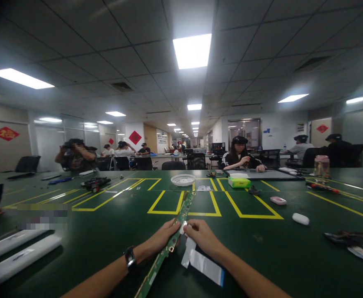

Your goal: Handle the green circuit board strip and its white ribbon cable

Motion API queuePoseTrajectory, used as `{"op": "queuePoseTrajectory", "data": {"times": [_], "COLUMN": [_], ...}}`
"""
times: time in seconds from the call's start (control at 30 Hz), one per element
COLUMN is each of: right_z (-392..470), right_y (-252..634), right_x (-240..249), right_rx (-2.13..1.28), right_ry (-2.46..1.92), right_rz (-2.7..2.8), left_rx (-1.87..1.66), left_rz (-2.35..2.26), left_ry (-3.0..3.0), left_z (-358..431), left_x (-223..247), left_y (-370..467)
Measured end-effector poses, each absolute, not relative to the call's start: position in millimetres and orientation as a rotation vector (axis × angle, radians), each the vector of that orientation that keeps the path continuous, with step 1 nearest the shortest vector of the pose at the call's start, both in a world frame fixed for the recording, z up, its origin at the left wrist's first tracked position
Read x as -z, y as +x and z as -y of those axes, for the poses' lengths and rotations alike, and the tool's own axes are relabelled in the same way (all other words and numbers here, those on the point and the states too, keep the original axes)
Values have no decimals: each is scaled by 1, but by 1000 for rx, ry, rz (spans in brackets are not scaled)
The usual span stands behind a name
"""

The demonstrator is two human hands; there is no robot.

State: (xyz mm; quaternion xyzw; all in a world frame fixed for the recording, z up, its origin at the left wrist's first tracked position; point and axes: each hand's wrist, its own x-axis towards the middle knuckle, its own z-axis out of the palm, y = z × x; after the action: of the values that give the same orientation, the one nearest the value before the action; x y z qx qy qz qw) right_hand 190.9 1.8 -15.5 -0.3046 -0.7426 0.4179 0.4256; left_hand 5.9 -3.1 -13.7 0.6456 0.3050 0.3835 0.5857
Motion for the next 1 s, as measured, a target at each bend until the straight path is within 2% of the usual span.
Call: {"op": "queuePoseTrajectory", "data": {"times": [0.2,0.33,0.47,0.73,1.0], "right_z": [-6,-14,-27,-46,-44], "right_y": [191,199,221,278,283], "right_x": [19,21,17,22,24], "right_rx": [-1185,-1131,-847,53,4], "right_ry": [-804,-894,-1086,-1700,-1375], "right_rz": [1798,1819,1906,2028,2257], "left_rx": [-867,-895,-988,-1082,-1087], "left_rz": [-775,-793,-977,-1055,-1039], "left_ry": [1548,1592,1733,1913,2001], "left_z": [1,-8,-22,-33,-47], "left_x": [9,13,17,11,21], "left_y": [4,-3,-17,-33,-39]}}
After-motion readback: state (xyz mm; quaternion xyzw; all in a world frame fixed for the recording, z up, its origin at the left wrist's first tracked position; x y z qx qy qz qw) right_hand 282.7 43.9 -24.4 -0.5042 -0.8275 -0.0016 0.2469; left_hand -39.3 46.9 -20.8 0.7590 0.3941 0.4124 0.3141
